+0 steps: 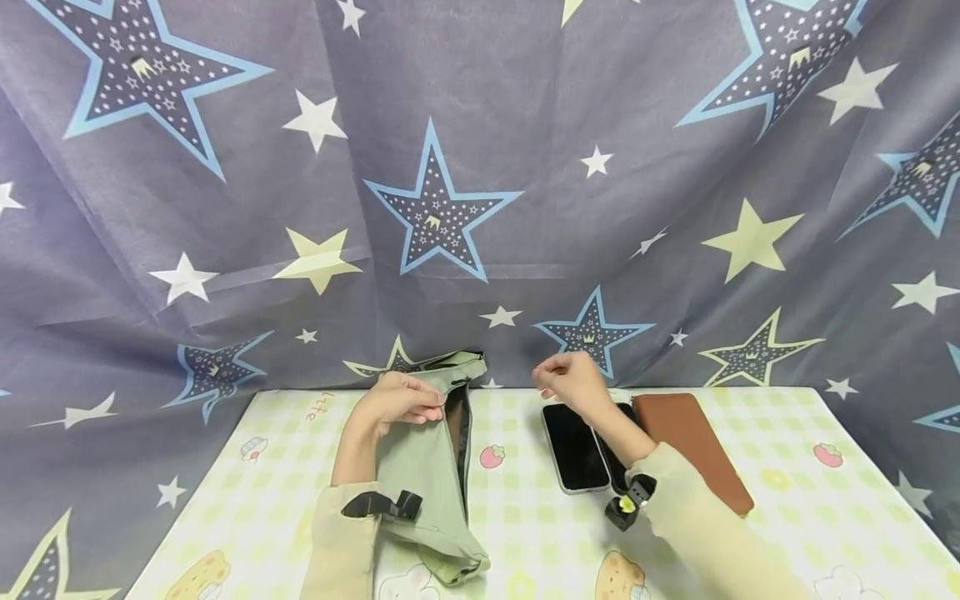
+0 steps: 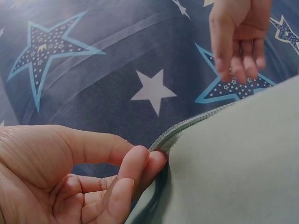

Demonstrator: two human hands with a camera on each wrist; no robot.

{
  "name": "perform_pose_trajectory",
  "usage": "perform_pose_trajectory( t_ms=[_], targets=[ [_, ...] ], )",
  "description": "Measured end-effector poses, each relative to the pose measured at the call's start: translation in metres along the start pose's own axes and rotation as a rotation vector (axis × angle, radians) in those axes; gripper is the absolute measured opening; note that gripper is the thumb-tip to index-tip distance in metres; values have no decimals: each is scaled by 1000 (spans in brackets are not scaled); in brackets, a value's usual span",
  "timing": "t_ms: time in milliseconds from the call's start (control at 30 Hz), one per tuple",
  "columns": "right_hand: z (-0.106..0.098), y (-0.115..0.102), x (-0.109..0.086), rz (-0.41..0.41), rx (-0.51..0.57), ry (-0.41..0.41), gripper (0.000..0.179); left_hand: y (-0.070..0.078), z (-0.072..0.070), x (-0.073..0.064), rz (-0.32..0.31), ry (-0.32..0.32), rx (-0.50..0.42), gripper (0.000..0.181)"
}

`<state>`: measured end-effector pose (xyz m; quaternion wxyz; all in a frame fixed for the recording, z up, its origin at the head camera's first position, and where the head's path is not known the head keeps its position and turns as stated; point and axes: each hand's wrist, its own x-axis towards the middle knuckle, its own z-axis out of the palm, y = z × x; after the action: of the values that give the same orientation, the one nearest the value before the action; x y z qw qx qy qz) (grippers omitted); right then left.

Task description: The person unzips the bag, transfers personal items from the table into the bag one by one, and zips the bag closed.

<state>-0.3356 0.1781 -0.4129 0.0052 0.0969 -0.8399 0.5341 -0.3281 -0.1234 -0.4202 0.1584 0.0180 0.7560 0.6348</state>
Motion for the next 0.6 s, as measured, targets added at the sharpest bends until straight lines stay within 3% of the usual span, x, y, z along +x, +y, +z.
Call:
perform_pose_trajectory(
  t_ms=[333,433,600],
  targets=[
    [-63,17,-13,-4,-347,164,25,3,1,1,-5,7,7,23],
    [-78,23,-16,15,-442,172,27,4,2,1,-11,8,9,23],
    [-101,38,-22,74,-506,160,31,3,3,2,-14,2,7,23]
  ],
)
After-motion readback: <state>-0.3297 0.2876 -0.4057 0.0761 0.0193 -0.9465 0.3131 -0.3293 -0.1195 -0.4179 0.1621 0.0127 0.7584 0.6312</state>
